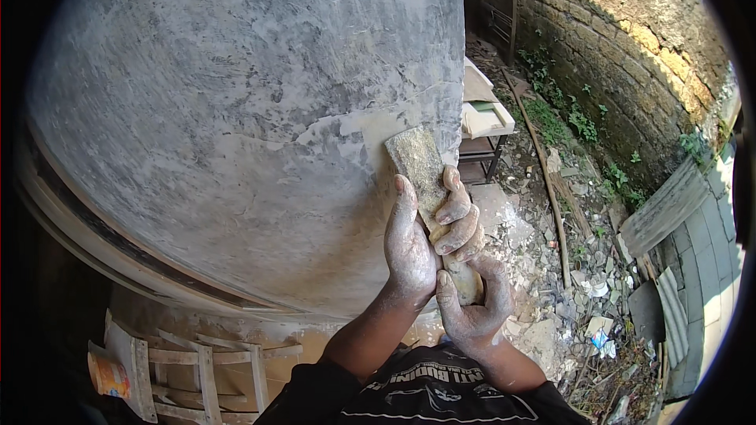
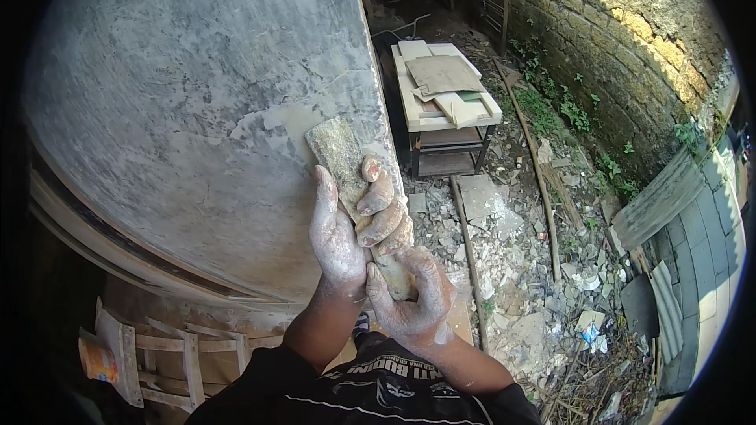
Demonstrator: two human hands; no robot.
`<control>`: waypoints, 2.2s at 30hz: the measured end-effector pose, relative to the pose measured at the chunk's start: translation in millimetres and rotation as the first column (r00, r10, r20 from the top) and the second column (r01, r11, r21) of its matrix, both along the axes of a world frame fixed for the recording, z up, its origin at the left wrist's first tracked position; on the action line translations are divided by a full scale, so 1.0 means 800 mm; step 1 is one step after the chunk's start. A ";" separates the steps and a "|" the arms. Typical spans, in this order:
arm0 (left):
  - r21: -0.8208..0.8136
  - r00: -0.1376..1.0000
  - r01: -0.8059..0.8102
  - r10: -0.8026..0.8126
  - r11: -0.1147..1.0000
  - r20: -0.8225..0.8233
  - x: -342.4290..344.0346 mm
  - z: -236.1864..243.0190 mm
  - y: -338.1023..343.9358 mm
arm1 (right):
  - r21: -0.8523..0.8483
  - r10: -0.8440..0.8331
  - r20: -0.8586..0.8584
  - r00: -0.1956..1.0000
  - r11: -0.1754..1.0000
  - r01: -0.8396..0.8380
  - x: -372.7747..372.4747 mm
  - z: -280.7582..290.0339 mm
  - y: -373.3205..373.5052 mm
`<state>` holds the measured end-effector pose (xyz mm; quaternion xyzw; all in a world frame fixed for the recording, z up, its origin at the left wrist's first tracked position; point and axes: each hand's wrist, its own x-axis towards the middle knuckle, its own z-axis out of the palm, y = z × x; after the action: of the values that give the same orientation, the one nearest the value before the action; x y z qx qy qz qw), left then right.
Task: The person applies filler material to a wall pillar with a scraper, smoothing the material onto the surface.
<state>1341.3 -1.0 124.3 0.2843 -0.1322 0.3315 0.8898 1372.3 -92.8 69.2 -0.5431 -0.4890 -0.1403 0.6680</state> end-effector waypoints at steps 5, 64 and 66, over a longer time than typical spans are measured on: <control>-0.012 1.000 0.026 -0.026 1.000 0.001 -0.006 0.007 0.005 | -0.031 0.025 -0.060 0.998 0.999 -0.027 -0.008 0.009 0.001; -0.174 0.990 0.125 -0.134 0.977 -0.040 -0.035 0.016 -0.001 | -0.157 0.074 -0.001 0.997 0.985 -0.073 -0.033 0.029 -0.018; -0.164 0.988 0.130 -0.142 0.978 -0.064 -0.036 0.019 0.001 | -0.147 0.052 -0.003 0.999 0.988 -0.052 -0.037 0.029 -0.018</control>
<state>1312.3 -0.4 139.6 0.2148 -0.0905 0.2685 0.9346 1342.6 -107.2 92.1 -0.5780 -0.5121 -0.0866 0.6294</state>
